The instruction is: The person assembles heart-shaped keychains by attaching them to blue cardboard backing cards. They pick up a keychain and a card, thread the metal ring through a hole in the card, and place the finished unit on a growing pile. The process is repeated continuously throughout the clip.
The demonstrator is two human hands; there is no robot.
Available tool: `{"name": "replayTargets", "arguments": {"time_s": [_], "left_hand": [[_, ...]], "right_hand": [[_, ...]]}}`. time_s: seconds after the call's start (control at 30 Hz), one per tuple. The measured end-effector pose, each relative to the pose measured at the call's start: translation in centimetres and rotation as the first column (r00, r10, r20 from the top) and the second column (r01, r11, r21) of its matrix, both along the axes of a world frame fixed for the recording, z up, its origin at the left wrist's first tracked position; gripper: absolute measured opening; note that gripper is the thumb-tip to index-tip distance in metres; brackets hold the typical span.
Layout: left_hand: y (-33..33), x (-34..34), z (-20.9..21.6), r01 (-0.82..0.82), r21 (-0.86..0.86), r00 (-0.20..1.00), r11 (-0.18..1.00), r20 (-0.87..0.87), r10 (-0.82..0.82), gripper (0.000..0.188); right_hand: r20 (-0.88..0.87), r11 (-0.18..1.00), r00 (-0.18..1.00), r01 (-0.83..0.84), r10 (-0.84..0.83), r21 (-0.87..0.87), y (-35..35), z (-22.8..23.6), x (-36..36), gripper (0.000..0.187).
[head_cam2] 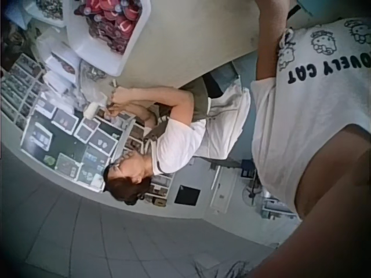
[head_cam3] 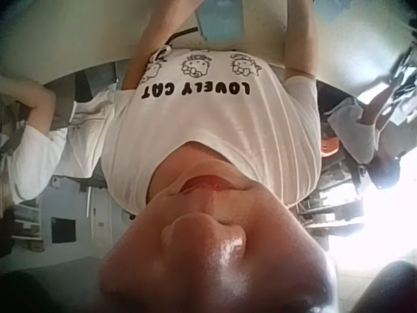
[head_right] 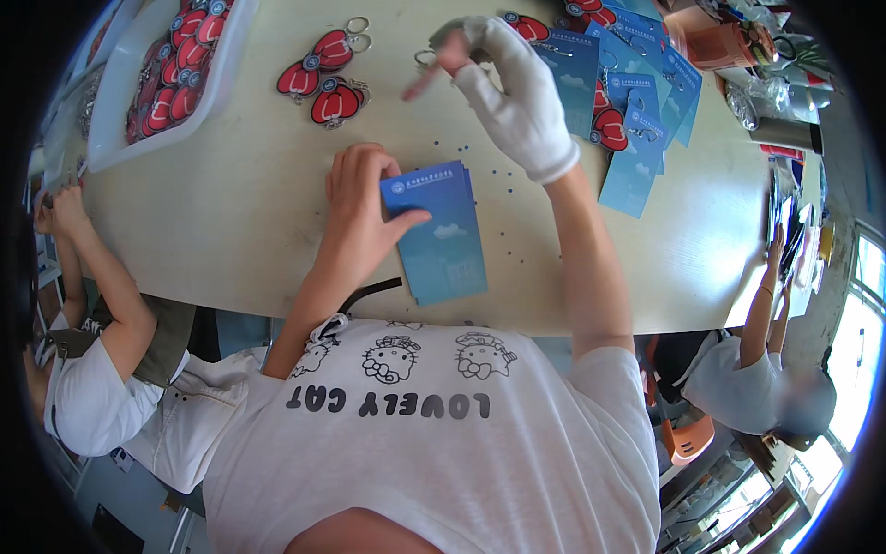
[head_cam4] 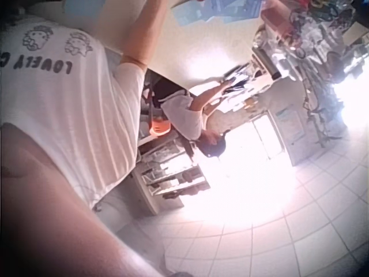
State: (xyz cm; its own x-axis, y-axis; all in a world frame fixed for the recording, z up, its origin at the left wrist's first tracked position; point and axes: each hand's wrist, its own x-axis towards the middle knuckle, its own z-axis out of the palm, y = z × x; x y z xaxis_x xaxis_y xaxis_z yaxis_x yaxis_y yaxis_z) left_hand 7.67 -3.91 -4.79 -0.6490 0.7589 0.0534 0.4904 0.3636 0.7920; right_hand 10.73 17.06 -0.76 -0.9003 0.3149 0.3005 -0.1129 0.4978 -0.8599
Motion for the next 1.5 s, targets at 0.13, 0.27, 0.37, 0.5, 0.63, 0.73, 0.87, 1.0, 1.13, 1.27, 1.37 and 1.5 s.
{"name": "replayTargets", "arguments": {"time_s": [0.13,0.27,0.37,0.5,0.63,0.73,0.87,1.0,1.13,1.27,1.37,1.5], "left_hand": [[0.3,-0.4,0.9,-0.315,0.405,0.774,0.858,0.633,-0.015,0.031],[1.1,-0.8,2.6,-0.522,0.445,0.66,0.728,0.751,0.015,0.018],[1.3,-0.6,2.7,-0.519,0.46,0.669,0.72,0.743,0.006,0.015],[1.8,0.2,3.4,-0.495,0.506,0.675,0.706,0.736,-0.055,0.012],[2.0,0.5,3.8,-0.505,0.506,0.621,0.699,0.776,-0.112,0.012],[2.2,0.4,3.5,-0.504,0.526,0.626,0.685,0.769,-0.13,0.014],[2.4,0.8,3.9,-0.564,0.53,0.565,0.633,0.807,-0.172,0.022],[2.7,0.8,3.4,-0.555,0.604,0.637,0.572,0.751,-0.175,0.031],[2.0,0.6,3.3,-0.497,0.631,0.697,0.596,0.699,-0.158,0.036],[2.3,1.1,2.9,-0.495,0.627,0.659,0.601,0.722,-0.212,0.04],[1.2,0.3,2.1,-0.065,0.391,0.992,0.918,0.126,0.017,0.062],[-0.1,0.7,0.9,-0.047,-0.046,0.956,0.998,-0.29,0.031,0.077]], "right_hand": [[0.053,0.95,0.994,-0.076,0.097,-0.302,-1.2,3.2,4.2,0.011],[0.18,0.986,0.982,-0.031,0.061,-0.166,-2.9,3.8,6.1,0.015],[0.084,0.979,0.993,0.097,-0.083,-0.179,-5.0,2.8,5.0,0.016],[0.122,0.933,0.967,0.25,-0.226,-0.258,-6.6,2.7,4.5,0.013],[0.103,0.919,0.956,0.292,-0.274,-0.265,-7.1,2.6,4.6,0.01],[-0.077,0.964,0.969,0.222,-0.235,-0.146,-6.7,1.3,4.5,0.021],[-0.155,0.923,0.915,0.346,-0.371,-0.168,-7.1,0.9,3.7,0.035],[-0.053,0.896,0.945,0.285,-0.321,-0.34,-8.3,1.3,4.0,0.041],[0.002,0.915,0.973,0.22,-0.233,-0.338,-8.4,2.0,4.4,0.049],[0.065,0.889,0.963,0.266,-0.261,-0.374,-7.6,1.4,4.8,0.053],[0.101,0.897,0.909,0.415,-0.404,-0.151,-1.9,2.3,5.7,0.054],[-0.193,0.451,0.78,0.523,-0.595,0.723,5.7,3.3,4.8,0.043]]}}
